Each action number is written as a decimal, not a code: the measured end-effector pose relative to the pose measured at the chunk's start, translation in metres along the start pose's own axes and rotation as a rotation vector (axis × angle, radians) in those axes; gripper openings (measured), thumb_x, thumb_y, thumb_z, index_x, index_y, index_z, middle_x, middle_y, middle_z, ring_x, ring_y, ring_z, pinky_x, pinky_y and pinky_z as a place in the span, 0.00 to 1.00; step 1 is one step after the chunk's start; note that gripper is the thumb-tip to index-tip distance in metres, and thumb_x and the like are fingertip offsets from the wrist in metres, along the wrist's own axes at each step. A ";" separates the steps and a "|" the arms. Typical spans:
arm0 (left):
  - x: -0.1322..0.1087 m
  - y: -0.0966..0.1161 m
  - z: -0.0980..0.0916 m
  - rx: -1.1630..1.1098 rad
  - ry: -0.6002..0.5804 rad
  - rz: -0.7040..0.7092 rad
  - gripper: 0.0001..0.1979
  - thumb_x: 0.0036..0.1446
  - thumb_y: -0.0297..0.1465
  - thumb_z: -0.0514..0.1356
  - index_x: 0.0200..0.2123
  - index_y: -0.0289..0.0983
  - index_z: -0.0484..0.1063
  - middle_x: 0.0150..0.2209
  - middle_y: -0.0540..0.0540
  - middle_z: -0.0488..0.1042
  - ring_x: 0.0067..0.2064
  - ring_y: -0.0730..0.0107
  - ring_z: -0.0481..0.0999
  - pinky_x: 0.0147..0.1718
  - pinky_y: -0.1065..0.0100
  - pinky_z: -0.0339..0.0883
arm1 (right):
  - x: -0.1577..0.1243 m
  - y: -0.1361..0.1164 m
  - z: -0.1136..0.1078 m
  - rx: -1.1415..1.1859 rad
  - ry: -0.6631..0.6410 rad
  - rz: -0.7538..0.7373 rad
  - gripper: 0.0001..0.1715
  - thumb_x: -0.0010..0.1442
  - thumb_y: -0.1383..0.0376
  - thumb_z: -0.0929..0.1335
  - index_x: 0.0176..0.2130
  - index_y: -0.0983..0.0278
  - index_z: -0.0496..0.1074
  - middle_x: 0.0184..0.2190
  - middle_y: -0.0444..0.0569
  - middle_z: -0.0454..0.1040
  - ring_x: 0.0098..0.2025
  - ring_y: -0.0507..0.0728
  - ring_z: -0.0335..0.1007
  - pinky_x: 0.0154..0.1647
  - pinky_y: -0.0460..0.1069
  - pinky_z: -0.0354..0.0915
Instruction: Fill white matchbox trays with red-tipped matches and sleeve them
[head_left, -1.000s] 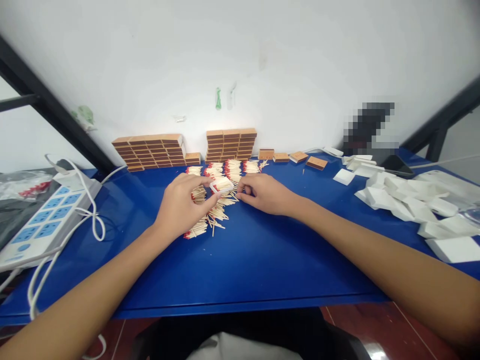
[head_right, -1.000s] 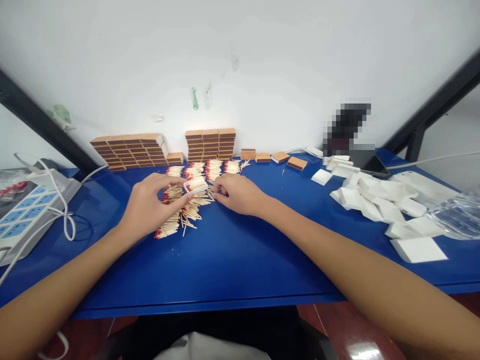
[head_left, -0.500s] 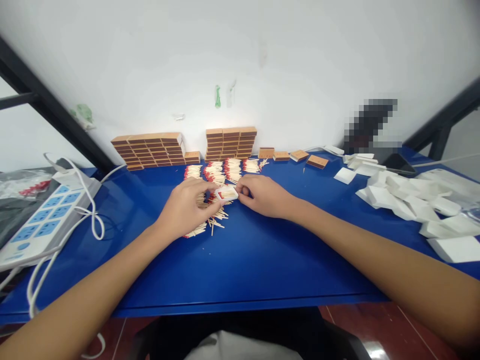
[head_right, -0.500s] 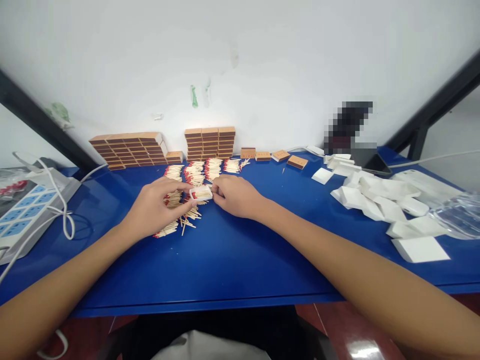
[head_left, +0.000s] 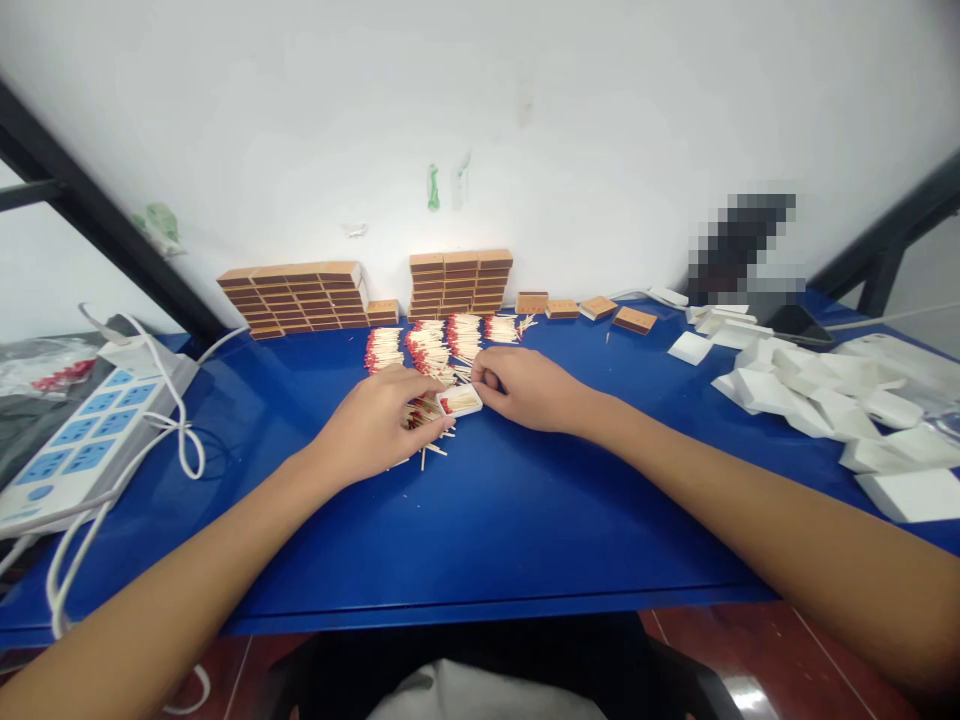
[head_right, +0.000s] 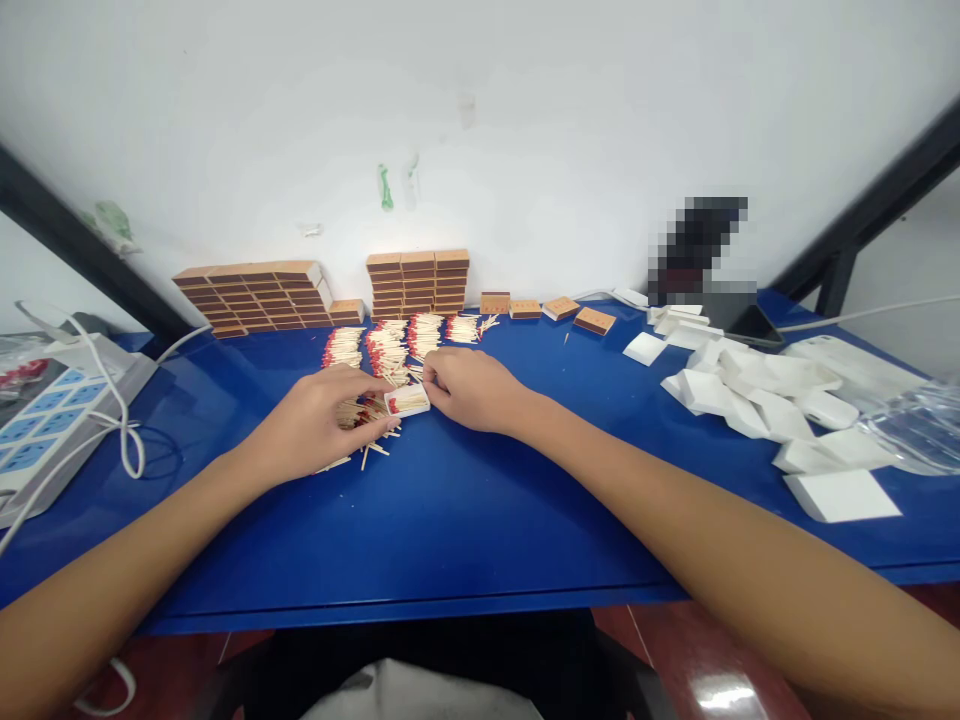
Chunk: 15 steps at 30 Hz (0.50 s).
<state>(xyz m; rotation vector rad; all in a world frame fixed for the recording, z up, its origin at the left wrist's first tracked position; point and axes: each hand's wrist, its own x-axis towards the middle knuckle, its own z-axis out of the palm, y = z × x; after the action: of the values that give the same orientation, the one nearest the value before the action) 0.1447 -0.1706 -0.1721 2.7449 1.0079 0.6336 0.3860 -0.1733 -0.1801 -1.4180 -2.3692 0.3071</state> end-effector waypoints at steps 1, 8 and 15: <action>0.000 0.001 0.000 0.004 -0.009 -0.004 0.16 0.62 0.38 0.66 0.50 0.37 0.79 0.40 0.43 0.82 0.42 0.58 0.79 0.41 0.60 0.71 | 0.000 0.000 0.000 -0.006 -0.010 -0.003 0.05 0.65 0.70 0.65 0.36 0.64 0.70 0.36 0.49 0.76 0.32 0.53 0.65 0.33 0.47 0.53; -0.003 0.004 -0.001 0.033 -0.065 0.033 0.18 0.65 0.39 0.64 0.54 0.37 0.78 0.45 0.42 0.81 0.47 0.55 0.78 0.45 0.58 0.72 | -0.001 0.003 -0.001 -0.033 -0.045 -0.006 0.05 0.68 0.67 0.64 0.39 0.63 0.70 0.35 0.49 0.77 0.30 0.53 0.64 0.32 0.48 0.50; -0.004 0.003 -0.001 0.010 -0.080 0.048 0.18 0.66 0.39 0.63 0.56 0.40 0.76 0.48 0.42 0.80 0.50 0.55 0.77 0.49 0.57 0.72 | -0.001 0.002 -0.001 -0.038 -0.059 0.001 0.05 0.68 0.66 0.63 0.40 0.63 0.69 0.35 0.48 0.77 0.30 0.53 0.64 0.31 0.48 0.50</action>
<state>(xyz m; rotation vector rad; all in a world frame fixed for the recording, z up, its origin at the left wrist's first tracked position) 0.1434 -0.1748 -0.1718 2.7860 0.9331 0.5232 0.3886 -0.1733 -0.1803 -1.4468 -2.4339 0.3105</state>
